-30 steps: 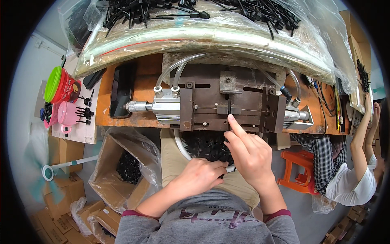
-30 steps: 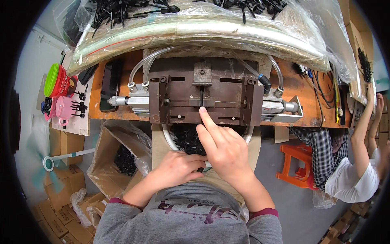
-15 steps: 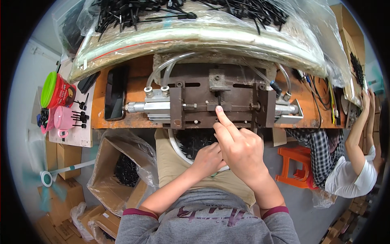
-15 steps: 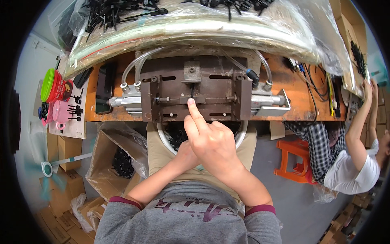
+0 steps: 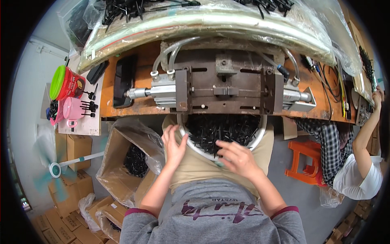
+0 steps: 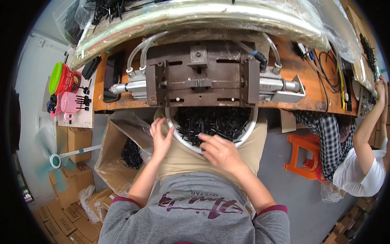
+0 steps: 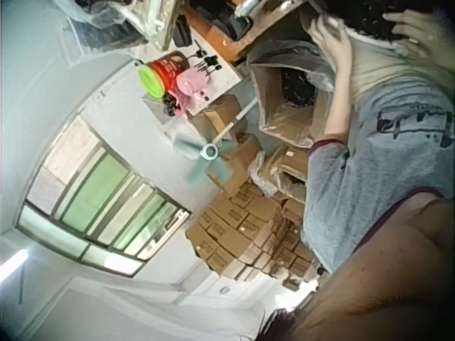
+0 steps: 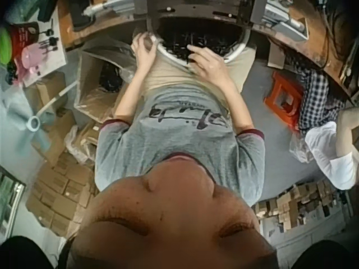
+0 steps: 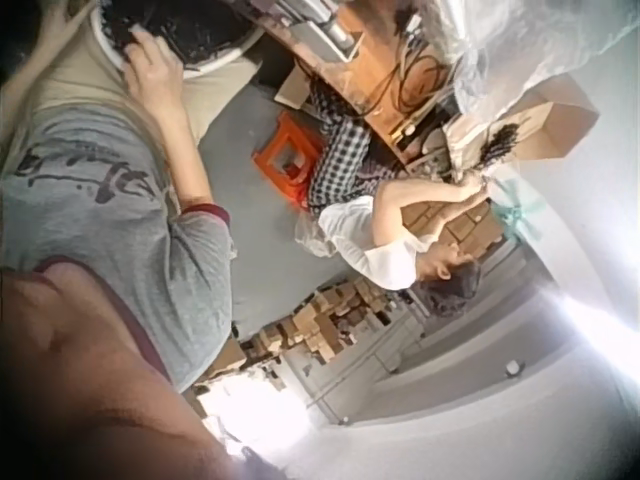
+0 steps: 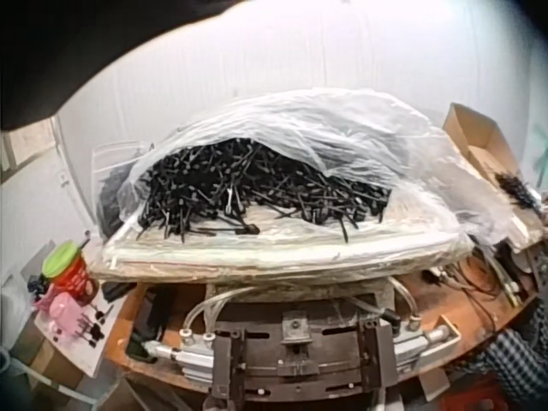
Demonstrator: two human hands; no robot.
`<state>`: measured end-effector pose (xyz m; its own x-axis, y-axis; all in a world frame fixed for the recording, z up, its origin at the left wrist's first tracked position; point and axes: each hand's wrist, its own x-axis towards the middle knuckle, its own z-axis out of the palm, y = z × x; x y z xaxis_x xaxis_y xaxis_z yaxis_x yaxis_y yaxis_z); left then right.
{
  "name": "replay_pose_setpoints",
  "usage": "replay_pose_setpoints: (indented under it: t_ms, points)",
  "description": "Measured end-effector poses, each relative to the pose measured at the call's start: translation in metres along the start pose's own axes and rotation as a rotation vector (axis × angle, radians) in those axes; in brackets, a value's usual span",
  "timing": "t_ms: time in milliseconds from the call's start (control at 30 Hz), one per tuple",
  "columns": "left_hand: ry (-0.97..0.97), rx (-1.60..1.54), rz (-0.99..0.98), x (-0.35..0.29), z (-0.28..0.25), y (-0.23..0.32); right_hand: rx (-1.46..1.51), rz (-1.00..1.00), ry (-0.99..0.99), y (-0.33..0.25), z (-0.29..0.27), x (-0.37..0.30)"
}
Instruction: Assembling small black plastic components using a workbench machine.
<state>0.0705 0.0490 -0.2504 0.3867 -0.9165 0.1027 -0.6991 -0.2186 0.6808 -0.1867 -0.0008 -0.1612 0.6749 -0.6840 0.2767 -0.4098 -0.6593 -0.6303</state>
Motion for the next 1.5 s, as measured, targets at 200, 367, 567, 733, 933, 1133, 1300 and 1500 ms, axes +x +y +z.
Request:
replay_pose_setpoints:
  t_ms: [200,367,567,733,933,1133,1300,1500]
  points:
    - [0.01,-0.033,-0.223,0.027,0.026,-0.017,-0.099,0.204,0.022,0.002,-0.004,-0.027]
    - [0.055,-0.195,-0.212,0.053,0.048,-0.045,-0.139,0.285,0.068,0.012,0.003,-0.06]
    - [-0.22,0.037,-0.227,0.058,0.024,-0.024,0.02,0.515,0.113,-0.001,0.021,-0.087]
    - [-0.211,0.155,-0.187,0.036,0.019,-0.025,0.051,0.549,0.057,-0.001,0.033,-0.093]
    - [-0.188,0.189,-0.148,0.028,0.023,-0.027,0.186,0.574,0.088,-0.005,0.04,-0.092]
    - [-0.155,0.137,-0.142,0.025,0.027,-0.027,0.062,0.477,0.111,-0.005,0.046,-0.097]
    - [-0.239,0.094,-0.214,0.026,0.024,-0.023,0.114,0.526,0.146,-0.009,0.044,-0.1]
    - [-0.212,0.048,-0.159,0.028,0.034,-0.054,0.213,0.454,0.195,-0.023,0.043,-0.087]
